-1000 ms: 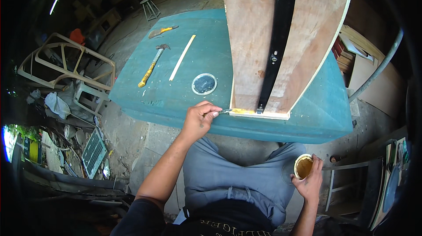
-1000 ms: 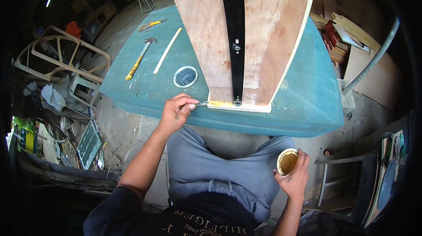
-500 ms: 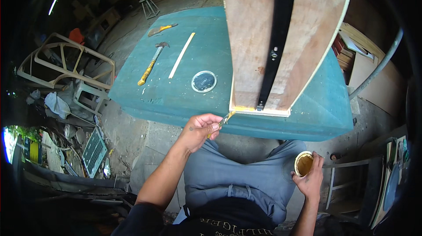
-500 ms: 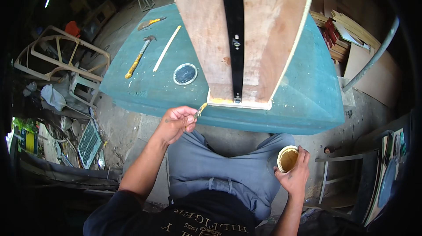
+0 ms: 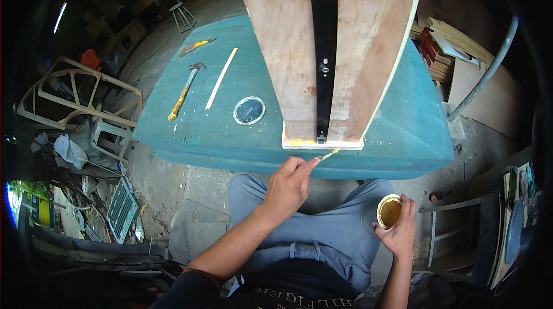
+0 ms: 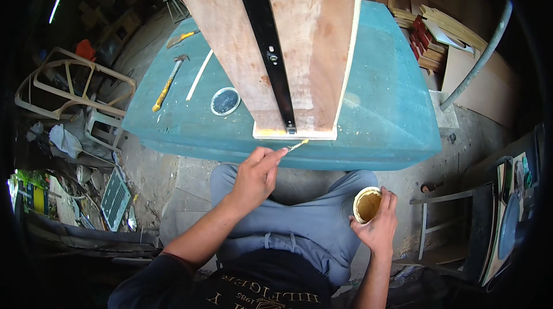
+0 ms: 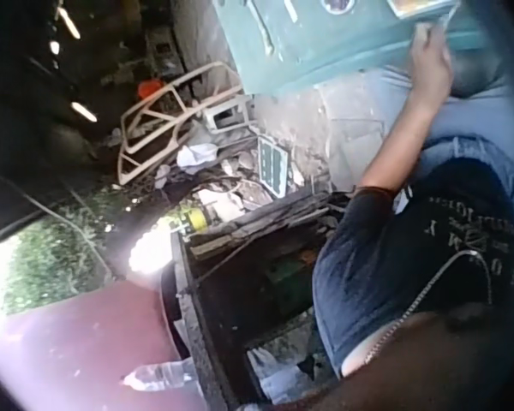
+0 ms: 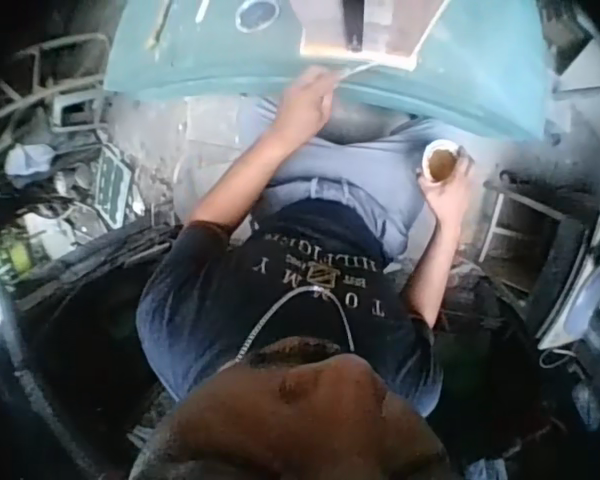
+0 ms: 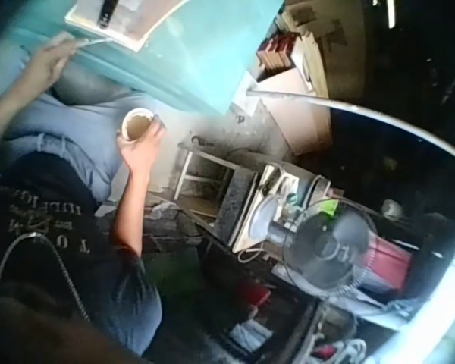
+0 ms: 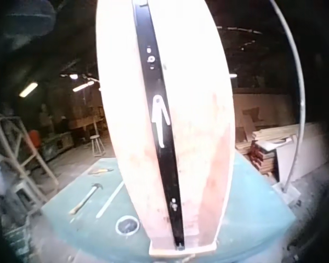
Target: The person positions a wooden drawer box upright on the table, opens a can of adhesive paste, and applies the paste along the bottom edge of the drawer using a small stick and their fingers.
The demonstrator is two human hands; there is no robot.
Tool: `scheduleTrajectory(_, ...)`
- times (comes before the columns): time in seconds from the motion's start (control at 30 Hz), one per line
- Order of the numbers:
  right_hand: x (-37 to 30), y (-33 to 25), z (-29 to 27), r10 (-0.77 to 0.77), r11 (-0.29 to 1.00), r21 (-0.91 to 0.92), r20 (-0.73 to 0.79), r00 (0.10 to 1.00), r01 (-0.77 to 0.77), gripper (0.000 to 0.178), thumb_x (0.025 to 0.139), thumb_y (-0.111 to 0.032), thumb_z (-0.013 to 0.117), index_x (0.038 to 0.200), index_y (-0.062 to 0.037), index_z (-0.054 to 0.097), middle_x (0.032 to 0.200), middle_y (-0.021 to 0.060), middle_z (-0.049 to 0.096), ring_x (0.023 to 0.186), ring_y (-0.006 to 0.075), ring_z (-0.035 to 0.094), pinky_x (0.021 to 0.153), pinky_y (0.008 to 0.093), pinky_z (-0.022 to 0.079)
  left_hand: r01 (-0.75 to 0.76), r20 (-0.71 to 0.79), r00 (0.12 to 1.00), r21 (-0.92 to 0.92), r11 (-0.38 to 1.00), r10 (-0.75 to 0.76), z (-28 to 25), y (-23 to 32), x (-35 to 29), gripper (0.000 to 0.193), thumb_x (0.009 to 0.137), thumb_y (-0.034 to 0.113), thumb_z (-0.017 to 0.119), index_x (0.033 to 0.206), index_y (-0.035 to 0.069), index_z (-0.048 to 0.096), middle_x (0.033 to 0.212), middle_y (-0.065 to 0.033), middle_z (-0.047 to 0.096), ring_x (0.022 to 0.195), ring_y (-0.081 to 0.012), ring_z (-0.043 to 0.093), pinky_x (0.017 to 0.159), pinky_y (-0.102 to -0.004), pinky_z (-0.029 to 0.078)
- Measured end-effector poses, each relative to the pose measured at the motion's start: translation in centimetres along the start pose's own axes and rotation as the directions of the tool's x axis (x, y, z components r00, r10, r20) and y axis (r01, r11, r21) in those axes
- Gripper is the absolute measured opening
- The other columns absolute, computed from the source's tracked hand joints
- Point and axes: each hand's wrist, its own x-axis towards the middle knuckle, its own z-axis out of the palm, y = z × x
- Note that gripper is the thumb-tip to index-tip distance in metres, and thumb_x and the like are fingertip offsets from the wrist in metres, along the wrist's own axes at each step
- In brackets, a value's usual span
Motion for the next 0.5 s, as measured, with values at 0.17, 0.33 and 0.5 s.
scheduleTrajectory(0.17,-0.1,0.4,-0.1,-0.004,0.999,0.032,-0.019,1.000,0.005,0.097,0.061,-0.017,0.090,0.145,0.0012,0.047,0.134,0.0228,0.053,0.118,0.0491,0.062,0.096,0.0541,0.055,-0.113,-0.012,0.992,0.324,0.939,0.124,0.4,0.7,1.1,0.050,0.081,-0.010,0.070,0.127,0.009,0.078,0.100,-0.0122,0.067,0.089,-0.0321,0.068,0.074,-0.0433,0.056)
scheduleTrajectory(0.33,0.0,0.8,-0.3,0.006,0.999,0.032,0.000,1.000,-0.006,0.100,0.060,-0.024,0.091,0.146,0.0022,0.046,0.134,0.0237,0.052,0.119,0.0483,0.062,0.097,0.0540,0.056,-0.199,0.029,0.978,0.389,0.899,0.204,0.7,0.8,2.2,0.051,0.080,-0.010,0.071,0.127,0.010,0.078,0.099,-0.0133,0.067,0.086,-0.0323,0.067,0.074,-0.0417,0.056)
scheduleTrajectory(0.5,-0.1,1.0,-0.2,-0.006,0.999,0.036,-0.005,1.000,0.006,0.101,0.060,-0.024,0.092,0.146,0.0025,0.046,0.134,0.0235,0.052,0.119,0.0481,0.062,0.096,0.0539,0.056,-0.061,0.033,0.998,0.158,0.985,0.057,2.1,0.6,1.3,0.040,0.090,-0.008,0.070,0.125,0.008,0.078,0.093,-0.0110,0.066,0.078,-0.0241,0.065,0.070,-0.0337,0.053)
